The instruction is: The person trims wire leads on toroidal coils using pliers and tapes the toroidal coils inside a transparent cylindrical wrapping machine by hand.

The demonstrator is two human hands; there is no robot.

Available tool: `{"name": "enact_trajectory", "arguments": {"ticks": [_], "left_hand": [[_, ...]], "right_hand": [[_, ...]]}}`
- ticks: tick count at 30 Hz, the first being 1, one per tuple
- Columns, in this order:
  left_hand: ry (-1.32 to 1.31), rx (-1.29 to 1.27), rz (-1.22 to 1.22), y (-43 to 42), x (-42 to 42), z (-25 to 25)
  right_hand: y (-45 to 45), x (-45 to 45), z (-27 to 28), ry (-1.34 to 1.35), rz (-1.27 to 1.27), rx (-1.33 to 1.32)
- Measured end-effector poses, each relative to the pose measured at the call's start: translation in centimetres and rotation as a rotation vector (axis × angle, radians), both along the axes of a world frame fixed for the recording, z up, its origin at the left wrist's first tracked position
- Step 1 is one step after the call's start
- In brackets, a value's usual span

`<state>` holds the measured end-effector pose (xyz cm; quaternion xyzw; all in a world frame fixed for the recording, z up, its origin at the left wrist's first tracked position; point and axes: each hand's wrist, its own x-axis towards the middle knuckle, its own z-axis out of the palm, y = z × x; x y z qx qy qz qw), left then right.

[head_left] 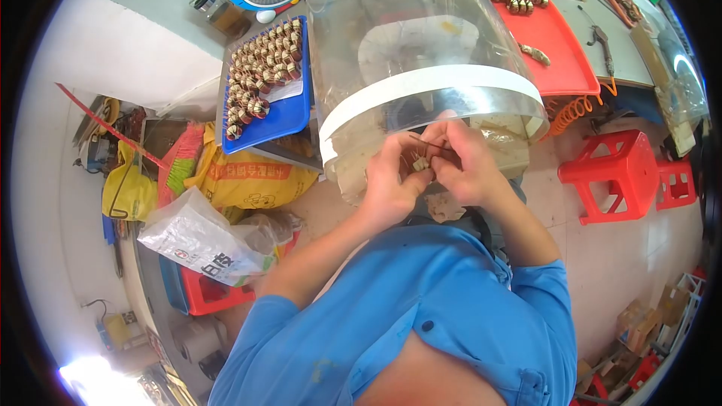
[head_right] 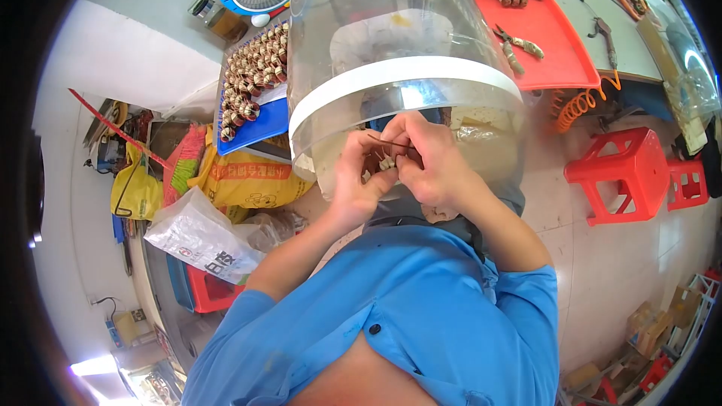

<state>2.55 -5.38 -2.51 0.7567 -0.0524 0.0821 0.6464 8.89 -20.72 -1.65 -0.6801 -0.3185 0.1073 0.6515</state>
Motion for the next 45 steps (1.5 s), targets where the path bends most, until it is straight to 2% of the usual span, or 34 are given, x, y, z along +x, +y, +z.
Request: {"name": "enact_trajectory", "arguments": {"ticks": [3,6,9,12,16,25,30,33,35,38,39,42,45], "left_hand": [[0.041,0.043,-0.022,0.0,0.0,-0.2],[-0.095,0.091,-0.047,0.0,0.8,-1.2],[0.007,-0.141,-0.104,-0.7,0.4,-0.7],[0.264,-0.246,-0.053,-0.4,0.0,-0.3],[0.285,-0.376,-0.048,-0.5,-0.3,-0.7],[0.274,-0.466,-0.022,-0.2,-0.3,-1.4],[0.338,-0.488,-0.018,-0.7,-0.4,0.8],[0.119,-0.453,-0.085,-0.3,0.8,-1.1],[0.182,-0.529,-0.034,-0.4,1.0,-0.8],[0.247,-0.598,-0.020,-1.0,1.5,-0.2],[0.264,-0.612,-0.025,-1.3,1.6,0.0],[0.338,-0.687,-0.007,-1.8,1.8,0.9],[0.412,-0.754,0.015,-1.8,2.1,1.3]], "right_hand": [[-0.1,-0.3,0.3,0.090,-0.021,0.024],[0.0,-0.4,0.3,0.121,-0.076,0.027],[0.0,-0.6,0.3,0.129,-0.114,-0.017],[0.0,-0.8,0.5,0.168,-0.155,-0.034],[0.4,-1.4,-0.8,0.257,-0.199,0.125],[0.9,-2.5,-1.9,0.132,-0.272,0.228],[0.6,-2.3,-1.1,0.165,-0.223,0.265],[-0.5,-2.0,-0.9,0.131,-0.244,0.256],[-1.7,-1.8,-1.6,0.137,-0.259,0.228],[-1.9,-1.9,-3.9,0.170,-0.148,0.175],[-0.7,-2.2,-3.4,0.117,-0.161,0.277],[-0.8,-1.8,-3.3,0.177,-0.142,0.202],[-0.6,-1.3,-3.0,0.347,-0.088,0.343]]}}
